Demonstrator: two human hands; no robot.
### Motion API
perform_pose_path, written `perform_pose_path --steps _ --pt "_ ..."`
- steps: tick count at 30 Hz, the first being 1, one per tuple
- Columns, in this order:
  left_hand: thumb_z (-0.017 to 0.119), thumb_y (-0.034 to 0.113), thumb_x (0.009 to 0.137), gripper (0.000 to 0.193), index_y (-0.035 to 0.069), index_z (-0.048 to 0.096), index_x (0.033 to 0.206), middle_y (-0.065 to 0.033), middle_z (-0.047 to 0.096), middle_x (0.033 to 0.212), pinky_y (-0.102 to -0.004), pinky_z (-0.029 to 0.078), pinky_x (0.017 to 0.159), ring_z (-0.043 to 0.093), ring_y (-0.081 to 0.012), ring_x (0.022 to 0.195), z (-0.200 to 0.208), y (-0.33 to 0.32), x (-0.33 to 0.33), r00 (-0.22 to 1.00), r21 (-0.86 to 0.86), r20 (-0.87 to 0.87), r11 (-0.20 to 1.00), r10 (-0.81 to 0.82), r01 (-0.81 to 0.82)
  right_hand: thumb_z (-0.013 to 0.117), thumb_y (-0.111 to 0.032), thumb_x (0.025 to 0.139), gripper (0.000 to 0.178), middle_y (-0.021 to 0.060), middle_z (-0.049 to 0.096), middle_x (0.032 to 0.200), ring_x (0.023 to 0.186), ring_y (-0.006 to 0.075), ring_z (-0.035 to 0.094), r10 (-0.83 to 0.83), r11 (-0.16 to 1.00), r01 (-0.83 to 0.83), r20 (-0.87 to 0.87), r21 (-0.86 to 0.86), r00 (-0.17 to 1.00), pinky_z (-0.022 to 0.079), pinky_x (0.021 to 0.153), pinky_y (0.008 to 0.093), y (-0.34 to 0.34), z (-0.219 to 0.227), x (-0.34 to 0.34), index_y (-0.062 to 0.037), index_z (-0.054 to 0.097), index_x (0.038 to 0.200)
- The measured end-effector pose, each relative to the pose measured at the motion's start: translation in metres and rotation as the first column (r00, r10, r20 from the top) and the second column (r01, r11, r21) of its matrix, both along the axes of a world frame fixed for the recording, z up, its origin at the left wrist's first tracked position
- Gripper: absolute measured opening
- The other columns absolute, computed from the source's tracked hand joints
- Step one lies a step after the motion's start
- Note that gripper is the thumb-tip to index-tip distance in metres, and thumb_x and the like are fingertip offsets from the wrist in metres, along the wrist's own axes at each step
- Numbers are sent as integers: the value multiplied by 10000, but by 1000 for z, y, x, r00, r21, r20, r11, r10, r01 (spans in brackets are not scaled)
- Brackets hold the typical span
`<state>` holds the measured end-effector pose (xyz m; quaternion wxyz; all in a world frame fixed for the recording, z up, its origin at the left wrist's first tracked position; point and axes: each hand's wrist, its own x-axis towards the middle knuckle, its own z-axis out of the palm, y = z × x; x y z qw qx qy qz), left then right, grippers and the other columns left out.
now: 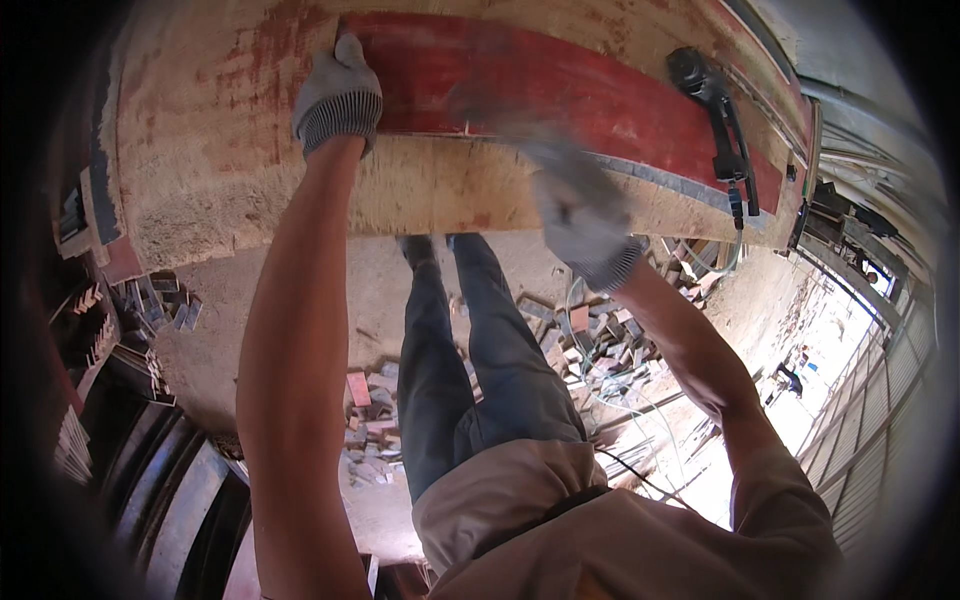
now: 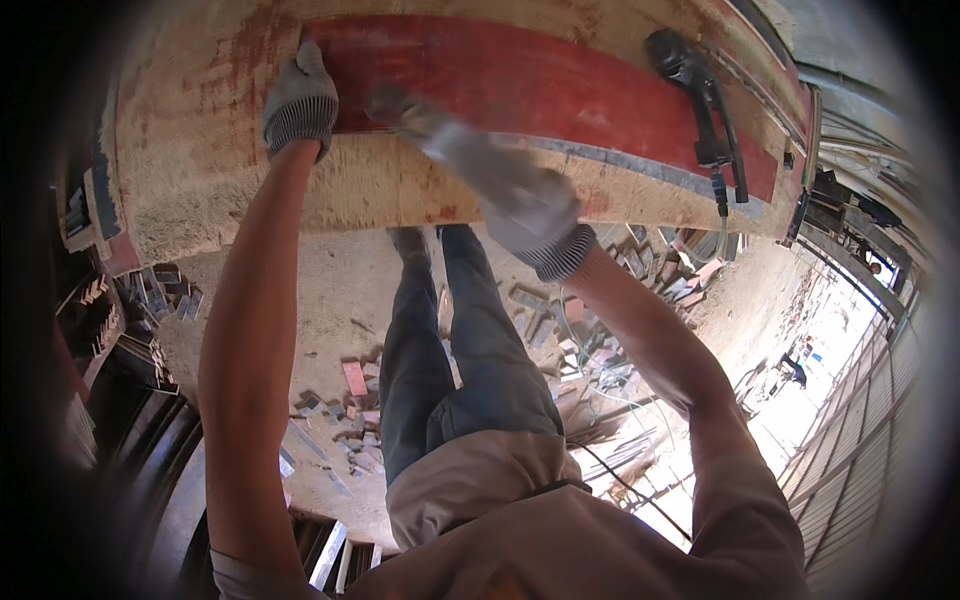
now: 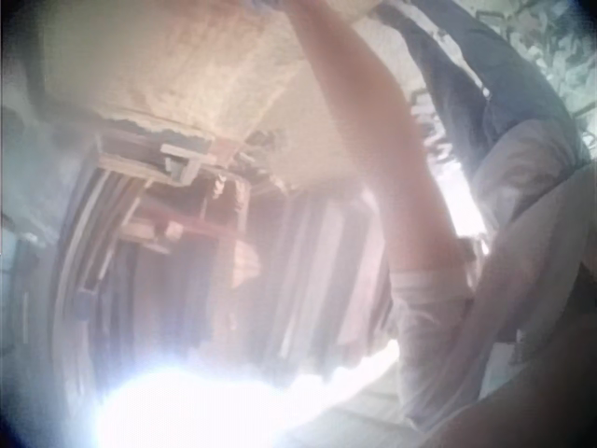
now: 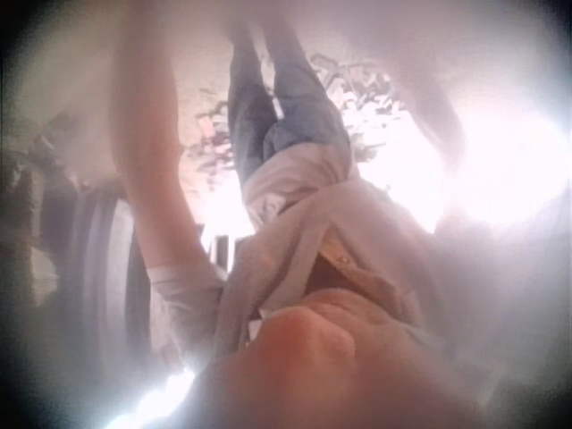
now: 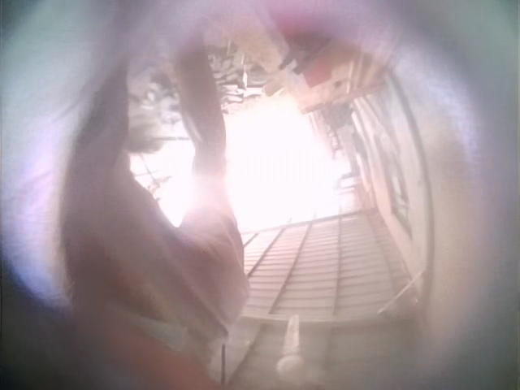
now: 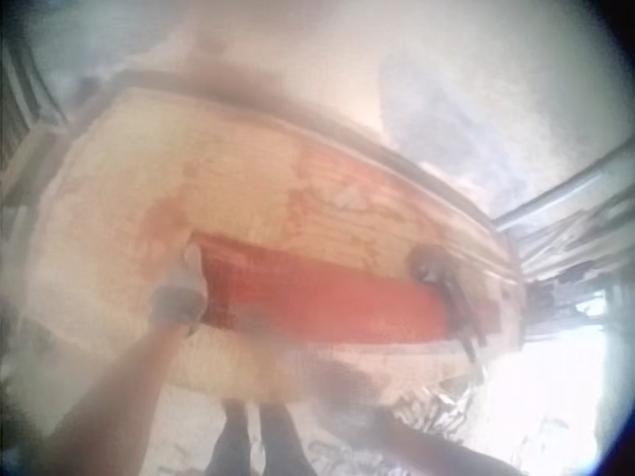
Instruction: The person assembles wooden panels by measuring, cutting, and nailing them together on a workbench. They handle multiple pieces, align edges, and use a nail gun to secure joints.
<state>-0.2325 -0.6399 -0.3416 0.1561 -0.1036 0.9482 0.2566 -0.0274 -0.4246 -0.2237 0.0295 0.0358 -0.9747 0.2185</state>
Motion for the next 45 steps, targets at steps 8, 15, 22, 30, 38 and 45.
perform_pose_path --steps 8,15,22,30,38,45 --pt "211 669 1067 781 90 569 1449 -282 702 1278 -605 534 982 669 -480 1193 1 1 -1 997 22 79 1000 19 -20 653 -342 1022 316 185 647 708 619 371 658 -258 961 203 345 188 903 532 531 481 25 -16 35 -38 590 1081" --pt "212 624 1079 737 81 575 1420 -308 696 1262 -597 519 1014 660 -489 1207 4 3 1 999 35 35 999 35 -36 560 -267 1063 203 146 661 706 587 321 678 -64 589 272 -292 761 954 526 460 460 39 -39 53 -72 591 1107" --pt "208 605 1087 735 67 571 1431 -303 683 1300 -580 525 1026 655 -475 1229 4 3 -4 998 0 57 1000 0 0 718 -289 974 439 224 686 720 686 416 724 -300 938 209 347 275 889 580 578 471 36 -19 33 3 586 1273" --pt "191 591 1096 737 58 575 1431 -287 676 1329 -553 497 1071 638 -457 1269 24 9 -2 994 -3 86 998 69 -69 617 -237 989 264 185 686 722 604 366 713 -229 960 163 305 228 924 557 515 486 35 -23 35 -26 573 1140" --pt "309 339 1132 538 53 453 1564 -241 581 1493 -462 438 1157 564 -393 1370 -34 -11 -3 938 -43 -199 958 -285 282 622 -236 989 299 205 687 719 592 334 711 -72 967 -17 337 254 939 565 530 445 32 -32 29 -19 607 1194" --pt "313 552 1112 640 71 580 1438 -254 642 1389 -511 489 1051 613 -459 1260 -24 -11 2 989 44 -141 998 -44 50 695 -346 976 296 90 659 698 468 217 605 -177 347 791 793 -504 583 527 507 368 132 41 -2 -60 618 982"
